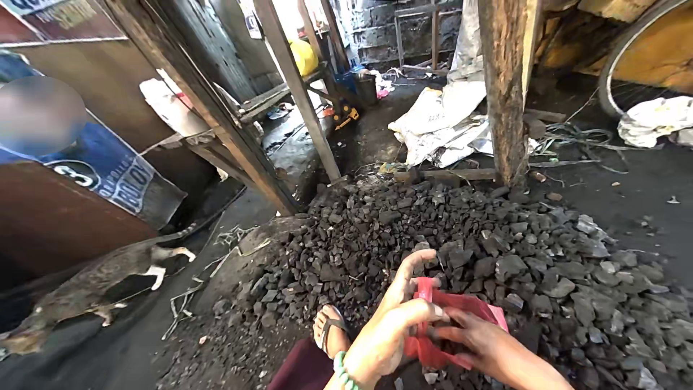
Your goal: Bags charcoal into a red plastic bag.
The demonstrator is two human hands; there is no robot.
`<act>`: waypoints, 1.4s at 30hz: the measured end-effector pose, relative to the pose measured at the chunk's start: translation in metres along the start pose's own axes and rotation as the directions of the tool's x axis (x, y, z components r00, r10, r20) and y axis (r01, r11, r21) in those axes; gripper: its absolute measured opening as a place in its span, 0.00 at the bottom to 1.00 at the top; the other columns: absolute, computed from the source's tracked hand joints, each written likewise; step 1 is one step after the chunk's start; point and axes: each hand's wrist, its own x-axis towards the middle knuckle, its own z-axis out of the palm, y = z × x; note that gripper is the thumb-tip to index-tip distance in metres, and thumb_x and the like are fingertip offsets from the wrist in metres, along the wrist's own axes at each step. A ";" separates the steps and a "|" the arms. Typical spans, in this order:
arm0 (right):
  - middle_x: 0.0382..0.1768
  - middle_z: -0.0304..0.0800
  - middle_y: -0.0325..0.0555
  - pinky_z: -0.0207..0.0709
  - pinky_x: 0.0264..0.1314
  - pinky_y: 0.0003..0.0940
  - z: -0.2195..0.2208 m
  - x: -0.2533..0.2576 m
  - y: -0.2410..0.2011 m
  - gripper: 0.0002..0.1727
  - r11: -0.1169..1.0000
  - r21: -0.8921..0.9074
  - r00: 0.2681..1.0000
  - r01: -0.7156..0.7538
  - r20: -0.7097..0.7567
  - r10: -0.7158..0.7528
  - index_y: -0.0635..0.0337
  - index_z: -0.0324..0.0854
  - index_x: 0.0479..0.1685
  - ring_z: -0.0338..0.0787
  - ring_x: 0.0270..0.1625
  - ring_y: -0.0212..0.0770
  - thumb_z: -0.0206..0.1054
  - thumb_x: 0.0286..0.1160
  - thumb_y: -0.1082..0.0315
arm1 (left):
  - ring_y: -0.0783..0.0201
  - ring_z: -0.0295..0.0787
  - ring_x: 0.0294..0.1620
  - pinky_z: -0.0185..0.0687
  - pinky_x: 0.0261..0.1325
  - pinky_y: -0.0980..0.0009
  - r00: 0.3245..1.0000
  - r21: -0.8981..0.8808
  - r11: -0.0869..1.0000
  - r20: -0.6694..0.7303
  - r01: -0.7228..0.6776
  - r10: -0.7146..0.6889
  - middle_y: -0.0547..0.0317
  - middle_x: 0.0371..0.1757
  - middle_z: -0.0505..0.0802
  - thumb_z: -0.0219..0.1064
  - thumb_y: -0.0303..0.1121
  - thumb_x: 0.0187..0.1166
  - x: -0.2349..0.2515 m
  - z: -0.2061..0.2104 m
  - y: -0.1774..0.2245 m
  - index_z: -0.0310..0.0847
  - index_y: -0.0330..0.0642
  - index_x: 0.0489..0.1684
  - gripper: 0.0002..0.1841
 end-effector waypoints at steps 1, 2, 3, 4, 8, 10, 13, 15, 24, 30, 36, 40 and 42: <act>0.77 0.79 0.65 0.77 0.72 0.66 -0.003 -0.010 0.002 0.19 1.000 -0.019 1.000 0.001 -0.009 -0.001 0.57 0.90 0.64 0.82 0.74 0.67 0.72 0.74 0.69 | 0.66 0.91 0.39 0.89 0.38 0.72 1.000 -0.009 1.000 0.003 0.005 -0.005 0.56 0.52 0.88 0.62 0.31 0.62 0.001 0.000 0.001 0.55 0.50 0.87 0.42; 0.75 0.81 0.63 0.78 0.71 0.65 -0.009 -0.021 0.005 0.17 0.999 -0.048 1.000 -0.003 -0.018 0.002 0.57 0.90 0.64 0.85 0.73 0.66 0.69 0.79 0.65 | 0.66 0.91 0.39 0.89 0.37 0.71 1.000 -0.017 1.000 0.006 0.009 -0.009 0.55 0.52 0.88 0.62 0.31 0.63 0.001 0.000 0.001 0.56 0.51 0.87 0.42; 0.72 0.85 0.61 0.80 0.69 0.65 -0.016 -0.033 0.009 0.18 0.995 -0.104 0.999 0.005 -0.049 -0.011 0.57 0.90 0.62 0.87 0.70 0.64 0.65 0.83 0.59 | 0.65 0.91 0.37 0.89 0.37 0.71 1.000 -0.018 1.000 0.007 0.016 -0.016 0.55 0.51 0.89 0.62 0.31 0.63 0.001 -0.001 0.002 0.56 0.53 0.87 0.42; 0.65 0.90 0.59 0.83 0.65 0.63 -0.021 -0.044 0.015 0.22 0.982 -0.186 0.995 0.033 -0.088 -0.050 0.58 0.91 0.58 0.90 0.66 0.62 0.62 0.85 0.52 | 0.66 0.90 0.35 0.88 0.36 0.72 1.000 -0.008 1.000 0.004 0.019 -0.019 0.56 0.49 0.89 0.62 0.31 0.63 0.002 -0.002 0.003 0.57 0.52 0.87 0.41; 0.26 0.90 0.56 0.88 0.48 0.57 -0.033 -0.080 0.018 0.25 0.799 -0.571 0.933 0.187 -0.152 -0.327 0.65 0.87 0.27 0.95 0.37 0.59 0.69 0.75 0.48 | 0.70 0.85 0.33 0.81 0.37 0.72 1.000 0.467 0.884 0.006 0.012 -0.016 0.60 0.40 0.90 0.66 0.29 0.70 0.003 -0.003 0.009 0.70 0.42 0.77 0.30; 0.25 0.89 0.53 0.86 0.57 0.57 -0.041 -0.092 0.007 0.12 0.716 -0.660 0.914 0.228 -0.108 -0.390 0.63 0.86 0.27 0.95 0.37 0.57 0.73 0.71 0.63 | 0.49 0.88 0.54 0.82 0.58 0.49 0.994 0.848 0.524 -0.023 0.078 -0.111 0.42 0.61 0.88 0.73 0.32 0.69 0.003 0.000 0.012 0.73 0.46 0.80 0.33; 0.27 0.91 0.54 0.81 0.62 0.65 -0.056 -0.104 -0.017 0.02 0.687 -0.680 0.931 0.257 -0.017 -0.365 0.64 0.87 0.33 0.95 0.38 0.59 0.71 0.67 0.79 | 0.26 0.77 0.71 0.70 0.69 0.28 0.903 0.980 -0.036 -0.196 0.197 -0.383 0.24 0.82 0.69 0.75 0.33 0.72 -0.001 0.017 0.003 0.58 0.47 0.91 0.42; 0.23 0.88 0.50 0.84 0.59 0.59 -0.066 -0.105 -0.035 0.04 0.600 -0.746 0.891 0.289 -0.019 -0.453 0.60 0.86 0.31 0.94 0.34 0.55 0.70 0.65 0.79 | 0.28 0.80 0.70 0.72 0.65 0.29 0.860 0.957 -0.198 -0.277 0.210 -0.428 0.26 0.71 0.82 0.71 0.33 0.76 -0.003 0.028 0.000 0.78 0.31 0.70 0.24; 0.32 0.93 0.35 0.88 0.40 0.38 -0.113 -0.085 -0.101 0.10 0.886 -0.328 0.762 0.329 -0.461 -0.454 0.49 0.88 0.46 0.92 0.35 0.34 0.72 0.68 0.59 | 0.84 0.65 0.13 0.62 0.17 0.85 0.898 0.515 0.854 0.342 0.067 -0.277 0.76 0.15 0.76 0.56 0.27 0.87 0.002 0.078 0.024 0.78 0.44 0.31 0.11; 0.31 0.90 0.46 0.80 0.29 0.60 -0.166 -0.095 -0.061 0.31 0.877 -0.436 0.708 -0.203 -0.684 -0.176 0.56 0.89 0.46 0.90 0.30 0.52 0.81 0.51 0.40 | 0.82 0.58 0.09 0.56 0.12 0.85 0.881 0.160 0.967 0.405 0.196 -0.246 0.76 0.15 0.70 0.52 0.28 0.81 -0.019 0.074 0.000 0.74 0.50 0.43 0.07; 0.32 0.92 0.34 0.83 0.27 0.24 -0.113 -0.102 -0.054 0.13 0.852 0.518 0.806 0.079 -0.536 0.251 0.54 0.86 0.43 0.89 0.27 0.28 0.69 0.69 0.55 | 0.75 0.86 0.34 0.84 0.43 0.75 0.971 0.237 0.962 0.224 -0.135 0.081 0.63 0.34 0.89 0.71 0.24 0.71 -0.020 0.104 -0.015 0.83 0.32 0.46 0.09; 0.39 0.95 0.37 0.86 0.30 0.23 -0.079 -0.107 -0.049 0.47 0.514 0.838 0.881 0.182 -0.371 0.293 0.52 0.86 0.48 0.93 0.32 0.29 0.73 0.40 0.18 | 0.82 0.79 0.27 0.74 0.29 0.84 0.959 0.139 0.970 0.232 -0.200 0.165 0.72 0.32 0.86 0.64 0.23 0.76 -0.012 0.098 -0.029 0.82 0.39 0.44 0.05; 0.40 0.95 0.36 0.85 0.26 0.23 -0.072 -0.112 -0.043 0.52 0.492 0.865 0.900 0.098 -0.288 0.327 0.52 0.83 0.53 0.92 0.29 0.30 0.71 0.38 0.15 | 0.82 0.76 0.27 0.71 0.27 0.84 0.950 0.222 0.954 0.281 -0.203 0.136 0.70 0.35 0.85 0.62 0.25 0.80 -0.013 0.091 -0.034 0.80 0.38 0.48 0.06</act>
